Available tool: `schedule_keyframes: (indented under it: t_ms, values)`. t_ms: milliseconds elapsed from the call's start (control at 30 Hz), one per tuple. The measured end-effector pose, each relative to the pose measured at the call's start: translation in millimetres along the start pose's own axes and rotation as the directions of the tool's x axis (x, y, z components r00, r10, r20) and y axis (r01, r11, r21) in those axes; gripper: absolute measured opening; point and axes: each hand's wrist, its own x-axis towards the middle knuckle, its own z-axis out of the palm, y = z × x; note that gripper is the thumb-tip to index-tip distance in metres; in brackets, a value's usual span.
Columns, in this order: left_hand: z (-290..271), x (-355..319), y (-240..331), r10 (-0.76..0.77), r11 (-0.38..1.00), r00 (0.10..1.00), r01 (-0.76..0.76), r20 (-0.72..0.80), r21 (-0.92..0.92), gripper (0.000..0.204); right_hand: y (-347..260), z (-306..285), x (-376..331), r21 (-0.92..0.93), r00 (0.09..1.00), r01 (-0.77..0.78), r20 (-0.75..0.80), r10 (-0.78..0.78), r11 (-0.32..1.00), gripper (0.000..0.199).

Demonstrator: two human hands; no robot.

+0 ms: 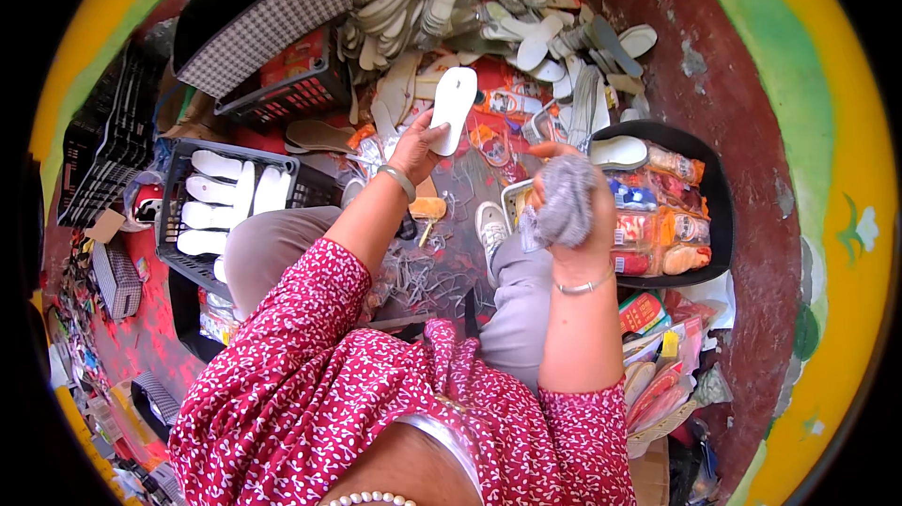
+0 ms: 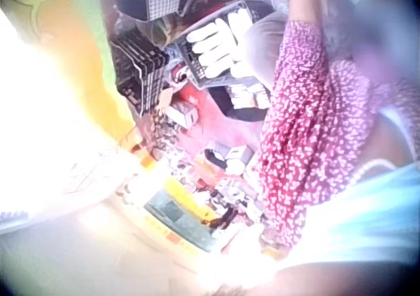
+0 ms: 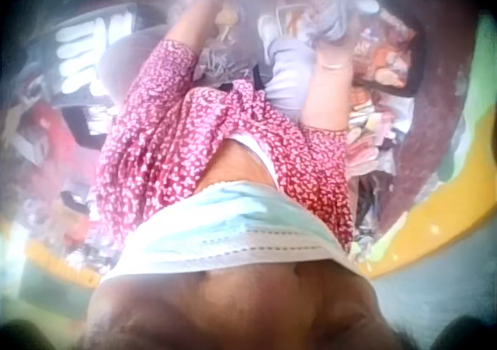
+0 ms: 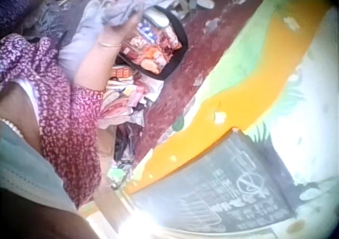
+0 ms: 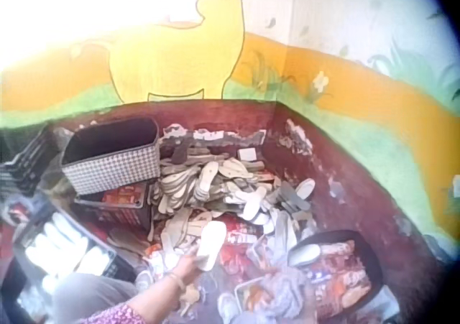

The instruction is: The person picks up individual white shoe insoles from the floor, wipes them with a cloth, and places them into a black plastic crate. They also pick up and handle small orange-packaged items, placing them into a different container.

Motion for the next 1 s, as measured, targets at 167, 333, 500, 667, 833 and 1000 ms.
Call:
schedule_keyframes:
  t_ms: [167, 333, 500, 667, 833, 1000]
  values:
    - [64, -70, 76, 0.225, 0.97, 0.949, -0.24, 0.222, 0.047, 0.043, 15, 32, 14, -0.356, 0.961, 0.209, -0.096, -0.258, 0.911, 0.029]
    - [78, -145, 136, 0.363, 0.878, 0.882, -0.431, 0.301, 0.206, 0.047, 15, 56, 11, -0.436, 0.985, 0.17, 0.054, -0.163, 0.884, 0.022]
    - [61, -169, 140, 0.469, 0.792, 0.817, -0.557, 0.335, 0.249, 0.045, 45, 106, 29, -0.293, 0.992, 0.099, -0.041, -0.116, 0.951, 0.033]
    - [55, -173, 133, 0.376, 0.881, 0.883, -0.434, 0.281, 0.185, 0.036, 69, 110, 44, -0.252, 0.978, 0.139, -0.116, -0.173, 0.958, 0.016]
    - [54, -157, 137, 0.202, 0.975, 0.969, -0.212, 0.144, 0.062, 0.025, 76, 95, 48, -0.269, 0.966, 0.135, -0.176, -0.187, 0.954, 0.011]
    - [43, -148, 145, 0.264, 0.965, 0.959, -0.263, 0.106, -0.019, 0.021, 42, 95, 43, 0.039, 0.996, 0.089, -0.028, -0.088, 0.995, 0.014]
